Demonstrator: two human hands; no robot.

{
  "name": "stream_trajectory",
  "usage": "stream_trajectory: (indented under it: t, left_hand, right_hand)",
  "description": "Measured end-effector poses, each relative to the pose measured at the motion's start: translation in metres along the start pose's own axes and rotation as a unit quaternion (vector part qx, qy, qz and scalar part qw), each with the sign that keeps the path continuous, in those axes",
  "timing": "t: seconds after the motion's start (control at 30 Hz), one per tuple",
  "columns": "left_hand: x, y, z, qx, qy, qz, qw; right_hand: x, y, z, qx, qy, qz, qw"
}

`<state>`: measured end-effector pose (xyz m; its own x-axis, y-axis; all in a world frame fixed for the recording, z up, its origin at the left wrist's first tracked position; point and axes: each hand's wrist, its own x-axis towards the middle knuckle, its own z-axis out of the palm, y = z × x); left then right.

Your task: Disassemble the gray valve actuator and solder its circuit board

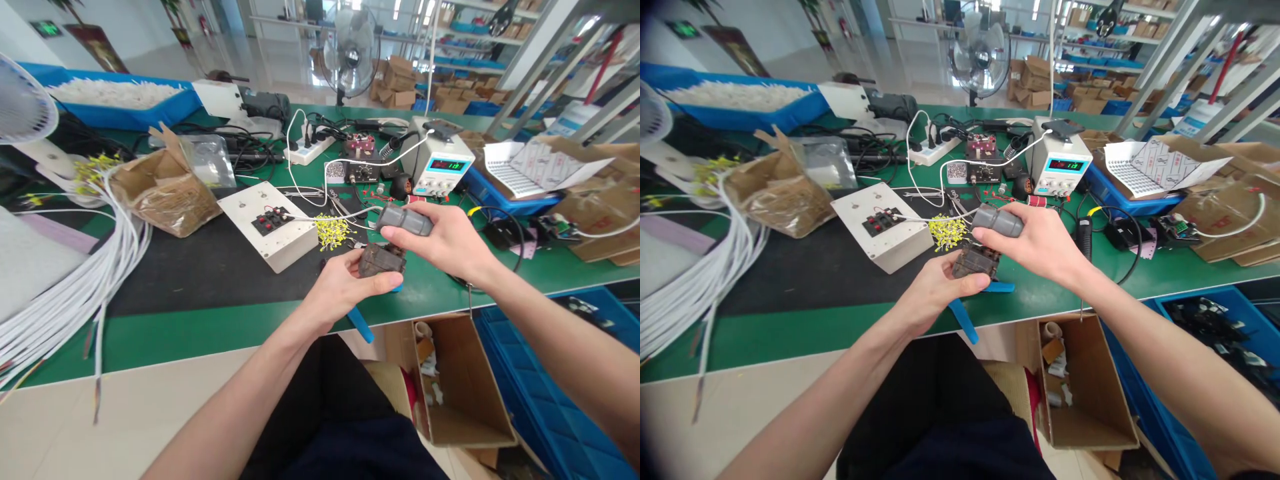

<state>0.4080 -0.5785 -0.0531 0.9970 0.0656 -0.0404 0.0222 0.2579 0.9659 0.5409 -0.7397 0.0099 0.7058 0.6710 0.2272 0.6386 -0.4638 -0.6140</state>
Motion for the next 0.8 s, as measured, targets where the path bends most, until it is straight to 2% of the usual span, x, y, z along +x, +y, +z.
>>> stream_trajectory:
  t: [0.33,0.8]
  left_hand:
    - [0.005,-0.004,-0.003,-0.047,-0.001,-0.01,0.999]
    - [0.01,-0.006,0.014,-0.101,0.036,0.01,0.994]
  right_hand:
    - [0.014,0.0,-0.001,0.017,-0.011,-0.003,1.0]
    - [0.027,0.006,-0.009,0.061,-0.056,0.001,0.997]
